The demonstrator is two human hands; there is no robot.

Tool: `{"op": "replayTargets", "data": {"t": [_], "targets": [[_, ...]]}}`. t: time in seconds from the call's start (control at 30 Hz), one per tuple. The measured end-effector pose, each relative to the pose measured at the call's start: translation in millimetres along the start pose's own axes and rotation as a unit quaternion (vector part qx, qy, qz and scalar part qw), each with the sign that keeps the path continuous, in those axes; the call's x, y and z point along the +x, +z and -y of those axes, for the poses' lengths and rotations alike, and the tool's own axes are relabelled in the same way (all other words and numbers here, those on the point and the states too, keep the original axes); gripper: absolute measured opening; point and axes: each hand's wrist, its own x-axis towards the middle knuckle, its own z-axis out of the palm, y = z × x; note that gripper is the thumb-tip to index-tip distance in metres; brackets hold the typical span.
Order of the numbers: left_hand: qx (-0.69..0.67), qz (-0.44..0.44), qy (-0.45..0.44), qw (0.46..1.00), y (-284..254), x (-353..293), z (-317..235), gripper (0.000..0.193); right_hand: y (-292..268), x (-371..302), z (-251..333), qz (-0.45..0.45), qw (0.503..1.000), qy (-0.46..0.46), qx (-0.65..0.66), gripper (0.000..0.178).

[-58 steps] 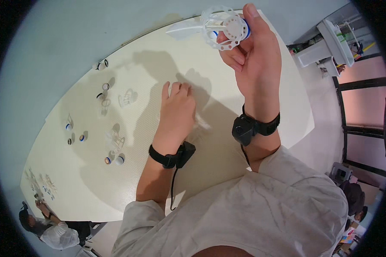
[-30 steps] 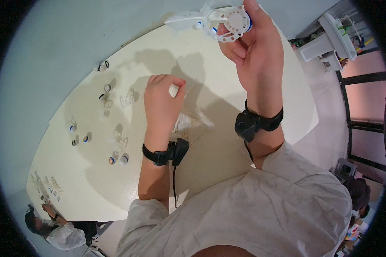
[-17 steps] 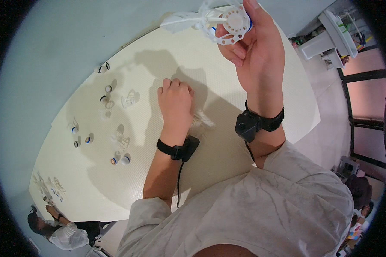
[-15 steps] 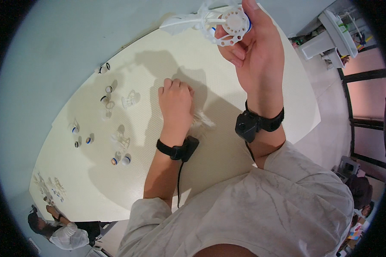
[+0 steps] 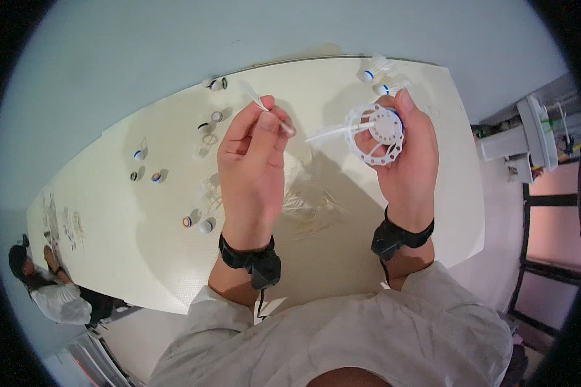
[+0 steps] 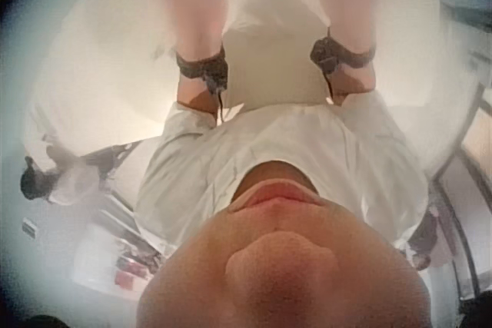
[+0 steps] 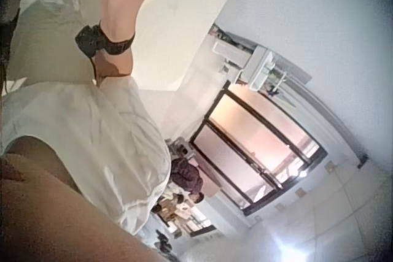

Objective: The recorder is assembling shuttlecocks by inserting feathers into the base and threading them.

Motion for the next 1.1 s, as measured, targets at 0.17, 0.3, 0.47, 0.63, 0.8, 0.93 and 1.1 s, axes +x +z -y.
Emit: {"op": "replayTargets", "data": {"t": [0.17,0.3,0.47,0.63,0.8,0.93,1.1], "targets": [[-0.02,0.039,0.009,0.999,3.6,-2.8,-13.0,0.01,4.1,0.7,-8.3,0.034,0.999,0.009,-0.034,0.053],[0.014,0.045,0.042,0.998,6.7,-5.8,-18.0,0.008,10.6,0.2,-6.9,0.022,0.998,0.013,-0.058,0.054],[0.051,0.075,0.129,0.987,2.6,-9.0,-18.4,0.011,6.3,0.2,-8.5,0.051,0.996,0.026,-0.075,0.053],[0.085,0.058,0.144,0.984,10.6,-16.4,-25.6,0.014,12.0,0.0,-8.8,0.035,0.995,0.038,-0.089,0.049],[0.1,0.062,0.151,0.982,12.5,-19.4,-26.9,0.018,15.9,-0.4,-8.7,0.009,0.993,0.046,-0.104,0.047],[0.173,0.035,0.162,0.971,16.4,-20.0,-25.4,0.02,11.8,1.5,-11.1,0.021,0.993,0.037,-0.11,0.046],[0.2,0.04,0.166,0.965,13.5,-19.6,-23.0,0.019,14.0,0.6,-11.6,0.016,0.993,0.026,-0.113,0.046]]}}
